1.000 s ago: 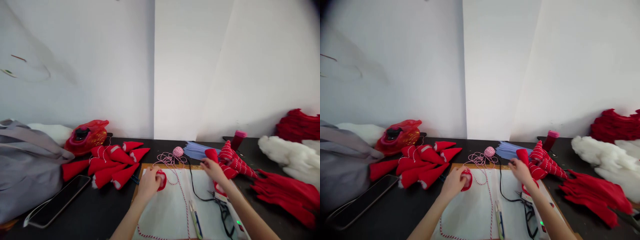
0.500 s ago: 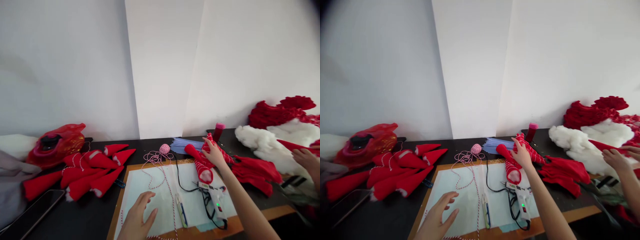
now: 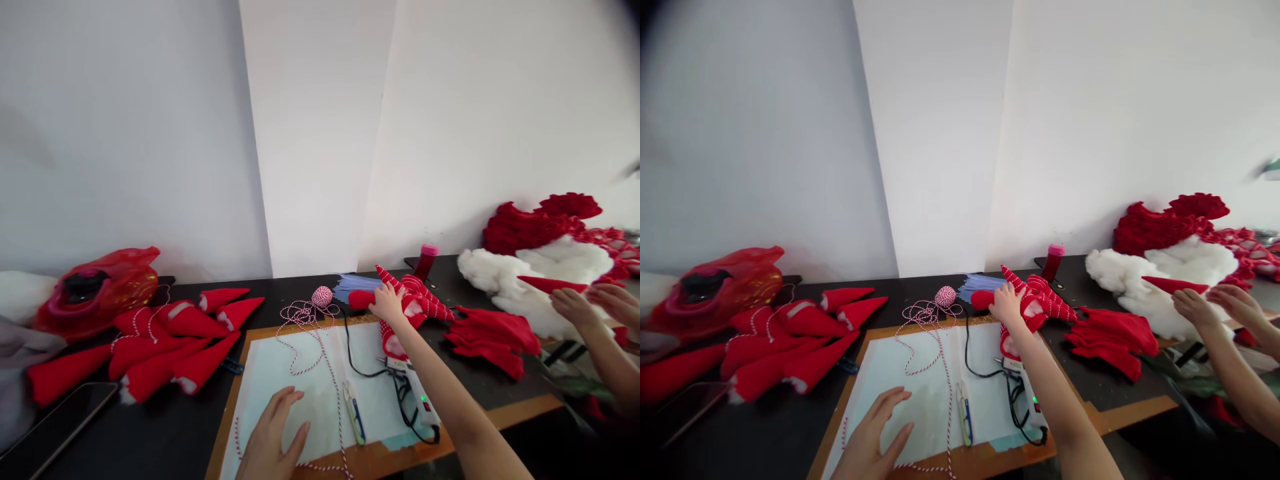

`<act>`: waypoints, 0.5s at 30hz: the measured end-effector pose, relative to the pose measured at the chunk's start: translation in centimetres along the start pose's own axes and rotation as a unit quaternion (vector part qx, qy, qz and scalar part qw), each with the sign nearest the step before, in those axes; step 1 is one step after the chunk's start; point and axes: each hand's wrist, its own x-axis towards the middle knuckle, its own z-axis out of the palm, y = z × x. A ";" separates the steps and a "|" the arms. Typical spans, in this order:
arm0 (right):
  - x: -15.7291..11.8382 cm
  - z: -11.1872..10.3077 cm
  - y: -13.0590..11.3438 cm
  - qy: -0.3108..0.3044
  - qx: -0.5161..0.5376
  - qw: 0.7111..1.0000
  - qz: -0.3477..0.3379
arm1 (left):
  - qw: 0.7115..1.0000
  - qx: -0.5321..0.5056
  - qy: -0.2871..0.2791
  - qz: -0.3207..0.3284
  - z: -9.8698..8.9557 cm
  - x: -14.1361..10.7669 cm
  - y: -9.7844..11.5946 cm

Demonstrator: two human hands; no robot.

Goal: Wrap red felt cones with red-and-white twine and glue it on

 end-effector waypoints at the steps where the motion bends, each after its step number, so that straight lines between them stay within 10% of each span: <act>1: -0.8 -0.6 -1.0 -0.003 0.012 0.999 -0.030 | 0.999 0.024 0.018 0.012 -0.2 0.2 0.3; 8: -11.2 -3.7 -9.4 -0.110 0.158 0.925 -0.329 | 0.980 0.108 0.081 0.146 -0.9 3.1 4.9; 12: -15.2 -3.1 -10.1 -0.119 0.250 0.896 -0.347 | 0.999 0.019 0.031 0.016 -2.4 3.3 3.9; 15: -16.4 -0.6 -9.2 -0.106 0.274 0.911 -0.288 | 0.986 -0.045 0.121 -0.106 -5.0 1.8 1.2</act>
